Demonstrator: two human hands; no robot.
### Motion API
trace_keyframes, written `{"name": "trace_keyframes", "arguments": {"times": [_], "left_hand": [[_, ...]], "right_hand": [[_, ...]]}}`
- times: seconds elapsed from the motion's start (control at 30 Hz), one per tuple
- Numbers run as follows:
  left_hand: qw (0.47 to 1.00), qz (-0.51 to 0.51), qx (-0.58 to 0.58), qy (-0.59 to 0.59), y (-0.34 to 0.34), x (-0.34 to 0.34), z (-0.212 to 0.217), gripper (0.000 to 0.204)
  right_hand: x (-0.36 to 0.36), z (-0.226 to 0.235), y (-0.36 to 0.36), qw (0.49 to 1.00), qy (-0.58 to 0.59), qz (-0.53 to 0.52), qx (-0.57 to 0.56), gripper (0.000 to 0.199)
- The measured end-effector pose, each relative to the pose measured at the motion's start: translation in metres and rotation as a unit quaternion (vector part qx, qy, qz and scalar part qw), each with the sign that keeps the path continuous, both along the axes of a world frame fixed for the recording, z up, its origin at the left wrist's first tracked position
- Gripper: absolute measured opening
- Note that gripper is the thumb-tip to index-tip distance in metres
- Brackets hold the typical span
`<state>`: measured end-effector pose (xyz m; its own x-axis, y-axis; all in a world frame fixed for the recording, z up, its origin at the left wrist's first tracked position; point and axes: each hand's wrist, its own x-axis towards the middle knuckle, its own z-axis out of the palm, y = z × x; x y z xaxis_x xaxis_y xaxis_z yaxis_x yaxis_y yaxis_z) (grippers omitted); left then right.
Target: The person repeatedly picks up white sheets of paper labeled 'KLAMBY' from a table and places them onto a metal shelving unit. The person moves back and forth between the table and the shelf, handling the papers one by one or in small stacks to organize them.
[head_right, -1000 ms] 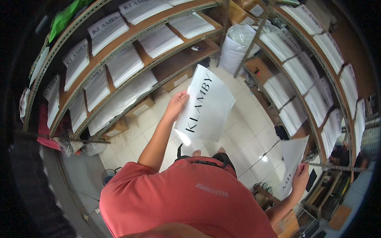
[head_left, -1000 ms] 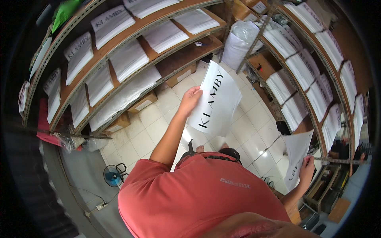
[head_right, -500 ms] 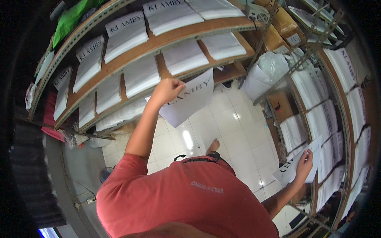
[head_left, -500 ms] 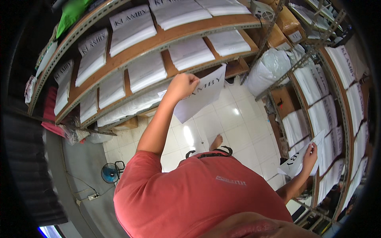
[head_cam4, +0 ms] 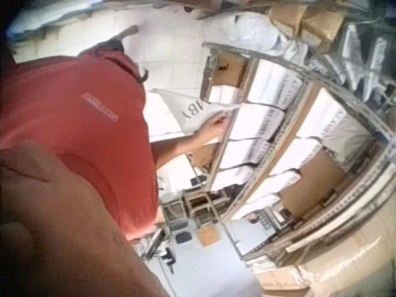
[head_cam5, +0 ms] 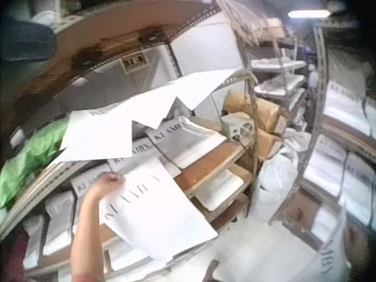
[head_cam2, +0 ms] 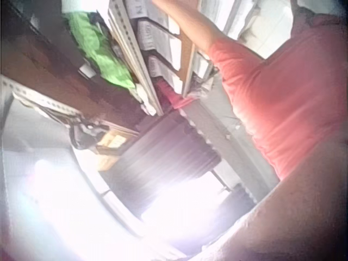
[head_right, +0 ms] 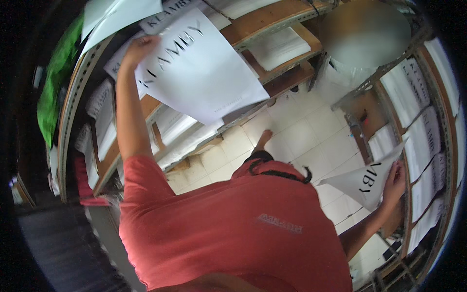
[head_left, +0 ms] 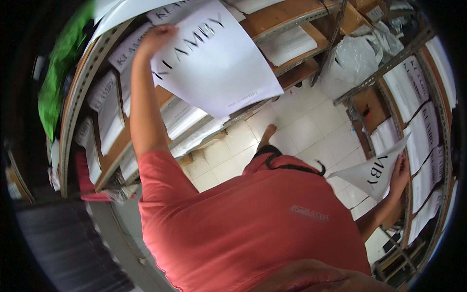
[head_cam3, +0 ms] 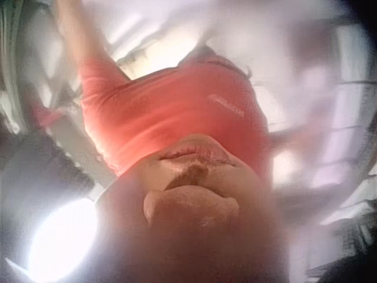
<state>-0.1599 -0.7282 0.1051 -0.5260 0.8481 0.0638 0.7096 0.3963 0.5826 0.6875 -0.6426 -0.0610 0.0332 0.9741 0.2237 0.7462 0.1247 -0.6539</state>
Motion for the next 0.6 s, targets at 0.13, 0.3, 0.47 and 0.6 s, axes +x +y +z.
{"name": "trace_keyframes", "arguments": {"times": [0.13, 0.3, 0.47, 0.6], "left_hand": [[0.995, -0.053, -0.080, -0.041, 0.083, -0.115, -0.024, 0.049], [0.987, 0.023, -0.154, 0.029, 0.158, -0.223, -0.062, 0.048], [0.982, 0.015, -0.168, 0.084, 0.208, -0.281, -0.078, 0.044], [0.975, 0.015, -0.182, 0.127, 0.236, -0.308, -0.073, 0.041]], "right_hand": [[-0.040, 0.004, 0.006, 0.998, 0.043, -0.025, -0.046, 0.034], [-0.075, -0.004, -0.002, 0.983, 0.046, -0.144, -0.103, 0.036], [-0.114, 0.009, 0.004, 0.988, -0.046, -0.137, -0.049, 0.036], [-0.146, 0.036, 0.010, 0.982, -0.059, -0.167, -0.070, 0.035]]}}
